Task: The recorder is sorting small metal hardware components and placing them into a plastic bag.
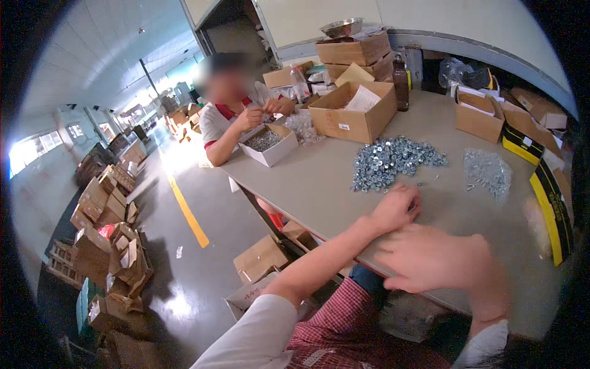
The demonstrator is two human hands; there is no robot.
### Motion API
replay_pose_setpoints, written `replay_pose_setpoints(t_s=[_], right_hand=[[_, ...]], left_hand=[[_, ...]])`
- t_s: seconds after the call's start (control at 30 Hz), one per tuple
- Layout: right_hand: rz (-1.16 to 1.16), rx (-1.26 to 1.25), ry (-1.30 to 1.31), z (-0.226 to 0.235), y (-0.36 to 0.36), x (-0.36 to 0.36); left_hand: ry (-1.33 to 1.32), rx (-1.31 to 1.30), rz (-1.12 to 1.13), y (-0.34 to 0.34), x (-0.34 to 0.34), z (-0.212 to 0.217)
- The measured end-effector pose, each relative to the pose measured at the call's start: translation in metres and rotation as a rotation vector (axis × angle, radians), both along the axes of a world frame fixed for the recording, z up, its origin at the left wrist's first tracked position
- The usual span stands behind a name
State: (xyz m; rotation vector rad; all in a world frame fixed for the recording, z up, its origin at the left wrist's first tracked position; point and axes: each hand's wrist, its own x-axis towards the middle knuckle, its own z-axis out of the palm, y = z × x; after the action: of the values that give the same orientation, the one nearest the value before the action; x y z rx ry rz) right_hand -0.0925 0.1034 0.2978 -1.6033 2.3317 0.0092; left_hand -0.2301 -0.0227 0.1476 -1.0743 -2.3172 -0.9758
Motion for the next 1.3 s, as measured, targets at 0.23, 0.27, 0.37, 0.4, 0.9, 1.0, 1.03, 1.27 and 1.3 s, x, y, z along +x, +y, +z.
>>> replay_pose_setpoints(t_s=[0.23,0.27,0.37,0.4,0.9,1.0,1.03,1.27,1.3], right_hand=[[-0.024,-0.125,0.196,-0.012,-0.011,-0.002],[-0.015,-0.166,0.21,-0.014,-0.01,-0.002],[-0.035,-0.065,0.124,-0.001,-0.013,0.003],[-0.072,0.08,0.035,0.005,-0.013,0.004],[0.053,-0.35,-0.335,-0.033,0.011,-0.112],[-0.18,-0.191,-0.482,-0.028,0.009,-0.117],[-0.219,-0.212,-0.523,-0.035,0.01,-0.124],[-0.294,-0.354,-0.522,-0.039,0.02,-0.137],[-0.296,-0.43,-0.427,-0.039,0.02,-0.139]], left_hand=[[0.033,-0.002,-0.013,-0.009,-0.005,-0.005],[0.029,0.001,-0.01,-0.008,-0.006,-0.009],[0.02,-0.009,0.018,-0.009,-0.003,-0.007],[0.027,-0.009,0.007,-0.01,-0.002,-0.006],[0.16,0.19,-0.315,-0.017,-0.004,-0.002],[0.07,0.231,-0.321,-0.021,-0.004,-0.006],[-0.199,0.235,-0.331,-0.025,-0.002,-0.005],[-0.007,0.157,-0.147,-0.026,-0.005,0.003],[0.084,0.15,0.011,-0.023,-0.007,0.003]])
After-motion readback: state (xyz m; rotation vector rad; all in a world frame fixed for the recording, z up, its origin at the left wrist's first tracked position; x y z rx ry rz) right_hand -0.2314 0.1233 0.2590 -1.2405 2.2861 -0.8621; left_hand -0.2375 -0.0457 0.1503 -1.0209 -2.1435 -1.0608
